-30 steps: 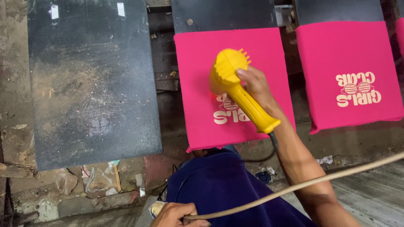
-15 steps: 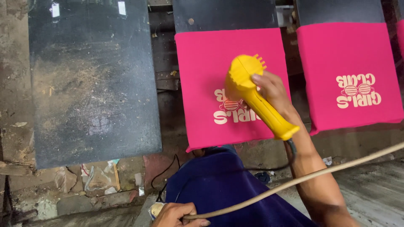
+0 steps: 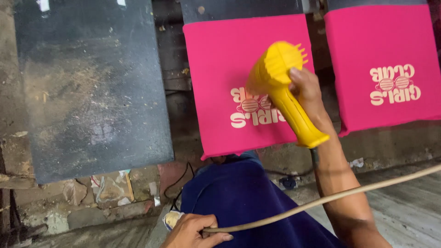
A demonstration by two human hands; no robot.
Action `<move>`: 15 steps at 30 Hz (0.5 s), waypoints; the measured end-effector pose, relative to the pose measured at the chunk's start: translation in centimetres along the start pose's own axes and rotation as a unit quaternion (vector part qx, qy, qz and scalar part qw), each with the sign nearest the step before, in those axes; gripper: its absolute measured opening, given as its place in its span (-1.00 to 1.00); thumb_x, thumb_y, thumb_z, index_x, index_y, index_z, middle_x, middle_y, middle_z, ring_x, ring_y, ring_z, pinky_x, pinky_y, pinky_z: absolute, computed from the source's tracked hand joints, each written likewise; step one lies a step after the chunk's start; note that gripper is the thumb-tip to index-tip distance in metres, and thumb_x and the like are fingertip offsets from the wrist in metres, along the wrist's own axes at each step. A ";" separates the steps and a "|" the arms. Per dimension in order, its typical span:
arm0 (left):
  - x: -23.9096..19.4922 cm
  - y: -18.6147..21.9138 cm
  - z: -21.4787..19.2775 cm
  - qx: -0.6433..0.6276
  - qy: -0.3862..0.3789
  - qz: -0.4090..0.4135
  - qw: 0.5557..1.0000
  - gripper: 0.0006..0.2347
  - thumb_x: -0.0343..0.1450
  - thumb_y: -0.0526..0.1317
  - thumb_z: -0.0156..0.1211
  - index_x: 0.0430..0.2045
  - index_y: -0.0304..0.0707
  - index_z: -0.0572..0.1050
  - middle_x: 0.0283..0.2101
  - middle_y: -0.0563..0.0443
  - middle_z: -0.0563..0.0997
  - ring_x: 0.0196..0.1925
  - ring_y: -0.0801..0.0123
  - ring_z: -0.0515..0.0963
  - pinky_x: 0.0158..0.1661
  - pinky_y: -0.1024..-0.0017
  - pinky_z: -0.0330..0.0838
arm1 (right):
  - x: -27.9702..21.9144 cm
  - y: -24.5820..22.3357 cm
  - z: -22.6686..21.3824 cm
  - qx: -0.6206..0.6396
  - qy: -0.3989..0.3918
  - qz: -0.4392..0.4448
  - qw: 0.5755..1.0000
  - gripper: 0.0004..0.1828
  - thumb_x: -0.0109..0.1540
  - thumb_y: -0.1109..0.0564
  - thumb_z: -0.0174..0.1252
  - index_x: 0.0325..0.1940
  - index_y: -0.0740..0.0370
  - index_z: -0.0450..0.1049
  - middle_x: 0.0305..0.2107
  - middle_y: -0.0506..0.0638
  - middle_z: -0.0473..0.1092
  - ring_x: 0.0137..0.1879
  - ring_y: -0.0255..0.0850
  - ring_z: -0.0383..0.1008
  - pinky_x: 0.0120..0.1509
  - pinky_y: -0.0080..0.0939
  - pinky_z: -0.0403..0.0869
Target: Using a handheld heat gun to dry screen-printed ink on a row of pink shirts.
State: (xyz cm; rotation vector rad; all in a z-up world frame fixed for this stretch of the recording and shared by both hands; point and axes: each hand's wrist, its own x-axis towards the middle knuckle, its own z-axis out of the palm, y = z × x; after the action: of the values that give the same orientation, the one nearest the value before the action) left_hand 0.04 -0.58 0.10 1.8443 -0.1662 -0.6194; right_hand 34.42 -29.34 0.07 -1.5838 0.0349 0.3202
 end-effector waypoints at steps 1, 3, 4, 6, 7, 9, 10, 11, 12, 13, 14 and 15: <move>-0.1 0.9 -0.3 -0.022 -0.015 -0.051 0.998 -0.59 0.39 0.08 0.55 -0.71 -0.05 0.44 -0.73 0.24 0.33 -0.66 0.61 0.26 -0.58 0.45 0.16 | -0.5 -0.9 0.4 -0.001 0.020 0.000 1.000 -0.73 0.26 -0.13 0.14 -0.33 0.02 0.28 -0.53 -0.19 0.21 -0.46 -0.39 0.20 -0.38 -0.28 0.18; -0.3 1.3 -0.7 -0.043 -0.029 -0.102 0.993 -0.58 0.38 0.06 0.57 -0.73 -0.06 0.43 -0.72 0.26 0.32 -0.64 0.66 0.25 -0.57 0.48 0.13 | -2.2 -3.2 1.1 -0.002 0.039 0.000 0.999 -0.73 0.25 -0.11 0.17 -0.14 0.10 0.44 -0.42 -0.14 0.39 -0.40 -0.33 0.40 -0.35 -0.26 0.38; -0.3 0.9 -0.5 -0.039 -0.016 -0.072 0.997 -0.60 0.37 0.05 0.57 -0.72 -0.06 0.45 -0.72 0.25 0.35 -0.64 0.64 0.26 -0.58 0.47 0.16 | -3.3 -4.7 1.4 0.041 -0.001 0.028 0.999 -0.61 0.23 -0.14 0.19 -0.08 0.20 0.41 -0.45 -0.01 0.41 -0.46 -0.19 0.46 -0.42 -0.20 0.46; -0.1 0.8 -0.5 -0.034 -0.004 -0.043 0.999 -0.62 0.36 0.05 0.58 -0.72 -0.05 0.48 -0.73 0.24 0.37 -0.65 0.63 0.26 -0.59 0.45 0.18 | -3.1 -3.6 0.6 0.084 -0.040 0.056 0.994 -0.49 0.20 -0.16 0.20 -0.02 0.31 0.38 -0.48 0.11 0.43 -0.51 -0.06 0.51 -0.48 -0.14 0.54; 0.2 1.0 -0.5 -0.027 -0.005 -0.043 0.999 -0.62 0.36 0.06 0.57 -0.72 -0.05 0.48 -0.72 0.24 0.38 -0.64 0.63 0.26 -0.58 0.45 0.19 | -1.8 -0.9 -0.4 0.128 -0.022 0.051 0.990 -0.59 0.20 -0.12 0.21 -0.14 0.28 0.43 -0.48 0.07 0.46 -0.49 -0.09 0.51 -0.47 -0.14 0.50; 0.1 1.4 -0.2 -0.027 -0.009 -0.051 0.998 -0.61 0.36 0.07 0.56 -0.71 -0.04 0.48 -0.72 0.24 0.39 -0.63 0.62 0.27 -0.58 0.45 0.20 | -0.4 1.5 -0.9 0.173 -0.004 0.057 0.983 -0.68 0.21 -0.08 0.21 -0.25 0.25 0.49 -0.49 0.04 0.48 -0.48 -0.13 0.52 -0.46 -0.14 0.47; 0.0 1.5 -0.1 -0.020 -0.004 -0.048 0.999 -0.61 0.36 0.07 0.57 -0.72 -0.05 0.46 -0.73 0.25 0.37 -0.64 0.61 0.25 -0.58 0.46 0.19 | -0.2 1.0 -0.3 0.171 0.021 0.020 0.985 -0.70 0.22 -0.06 0.21 -0.19 0.21 0.44 -0.55 -0.04 0.33 -0.54 -0.15 0.41 -0.50 -0.12 0.44; -0.1 1.7 -0.1 -0.014 0.002 -0.044 0.999 -0.60 0.35 0.07 0.58 -0.72 -0.05 0.45 -0.73 0.25 0.36 -0.65 0.60 0.23 -0.59 0.46 0.18 | 0.1 0.5 0.3 0.169 0.045 -0.017 0.984 -0.71 0.23 -0.04 0.21 -0.13 0.18 0.39 -0.61 -0.11 0.17 -0.59 -0.18 0.31 -0.54 -0.09 0.41; -0.1 1.6 -0.1 -0.015 0.001 -0.044 0.999 -0.60 0.35 0.07 0.58 -0.72 -0.05 0.45 -0.73 0.25 0.36 -0.65 0.60 0.23 -0.59 0.46 0.18 | -0.5 0.1 -0.8 0.169 0.046 -0.016 0.984 -0.71 0.23 -0.04 0.21 -0.13 0.18 0.39 -0.61 -0.11 0.17 -0.59 -0.18 0.31 -0.54 -0.09 0.41; -0.2 1.5 -0.2 -0.019 0.015 -0.023 0.999 -0.60 0.35 0.05 0.58 -0.73 -0.06 0.44 -0.73 0.26 0.37 -0.66 0.60 0.23 -0.60 0.47 0.18 | -1.2 -0.3 -1.8 0.160 0.037 0.020 0.986 -0.60 0.20 -0.07 0.23 -0.01 0.19 0.41 -0.45 -0.07 0.34 -0.45 -0.17 0.43 -0.42 -0.15 0.46; -0.3 1.4 -0.2 -0.024 0.032 -0.002 0.999 -0.59 0.35 0.03 0.58 -0.74 -0.07 0.42 -0.73 0.27 0.37 -0.67 0.60 0.23 -0.61 0.47 0.19 | -1.6 -0.8 -2.8 0.151 0.026 0.055 0.987 -0.48 0.17 -0.11 0.25 0.11 0.19 0.44 -0.29 -0.03 0.51 -0.31 -0.16 0.56 -0.29 -0.21 0.51; 0.1 1.8 -0.4 -0.024 0.034 -0.003 0.999 -0.59 0.35 0.03 0.58 -0.74 -0.07 0.42 -0.73 0.27 0.37 -0.67 0.60 0.23 -0.61 0.47 0.19 | -1.8 -1.9 -1.6 0.151 0.023 0.056 0.987 -0.48 0.17 -0.11 0.25 0.11 0.19 0.44 -0.29 -0.03 0.51 -0.31 -0.16 0.56 -0.29 -0.21 0.51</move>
State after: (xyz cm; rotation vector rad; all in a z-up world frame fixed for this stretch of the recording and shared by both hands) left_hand 0.63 -0.96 1.76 1.8170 -0.0990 -0.5592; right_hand 33.41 -31.19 2.34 -1.2904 0.2002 0.3477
